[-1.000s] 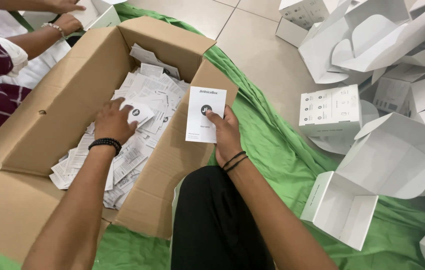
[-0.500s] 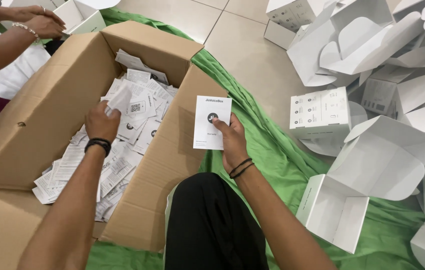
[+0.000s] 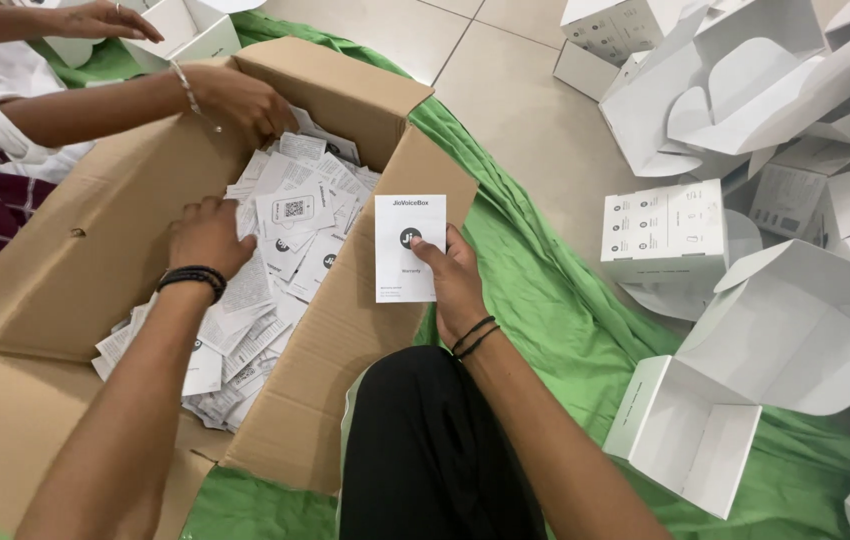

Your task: The person sits on a green sheet on the floor and packs small white boxes. They pick up folded papers from a large cardboard box, place them into the small white boxes, and then close the boxes. The person repeats this process multiple times, handling the boxes and papers by hand.

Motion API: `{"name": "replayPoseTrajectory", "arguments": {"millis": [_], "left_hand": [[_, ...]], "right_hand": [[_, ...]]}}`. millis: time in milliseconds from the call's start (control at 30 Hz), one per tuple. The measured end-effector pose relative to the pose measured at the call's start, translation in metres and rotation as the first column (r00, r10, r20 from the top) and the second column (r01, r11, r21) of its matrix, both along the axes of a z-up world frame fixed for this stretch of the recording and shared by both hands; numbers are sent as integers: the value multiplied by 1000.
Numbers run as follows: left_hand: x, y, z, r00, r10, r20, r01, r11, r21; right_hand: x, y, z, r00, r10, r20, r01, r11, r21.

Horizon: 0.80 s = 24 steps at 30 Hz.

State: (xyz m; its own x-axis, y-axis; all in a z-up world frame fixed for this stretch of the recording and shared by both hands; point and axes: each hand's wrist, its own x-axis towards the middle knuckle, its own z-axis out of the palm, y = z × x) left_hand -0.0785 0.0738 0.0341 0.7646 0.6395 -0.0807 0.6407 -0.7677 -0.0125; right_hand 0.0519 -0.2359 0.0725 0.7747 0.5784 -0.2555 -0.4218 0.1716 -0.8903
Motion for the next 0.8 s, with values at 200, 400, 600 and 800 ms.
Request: {"name": "replayPoseTrajectory", "arguments": {"millis": [200, 400, 600, 800], "left_hand": [[56, 16, -85, 970, -134, 202, 150, 986, -67], [67, 12, -66, 999, -16, 52, 24, 986, -166], [51, -5, -6, 936, 185, 300, -122, 969, -215], [33, -63, 79, 736, 304, 604, 414, 503, -758]], "right_hand": [[3, -3, -12, 1000, 19, 16, -21, 993, 119], [12, -24, 3, 1000, 18, -10, -17, 998, 66], [16, -14, -9, 999, 29, 15, -31, 988, 154], [3, 28, 16, 994, 78, 72, -96, 950, 297]]}}
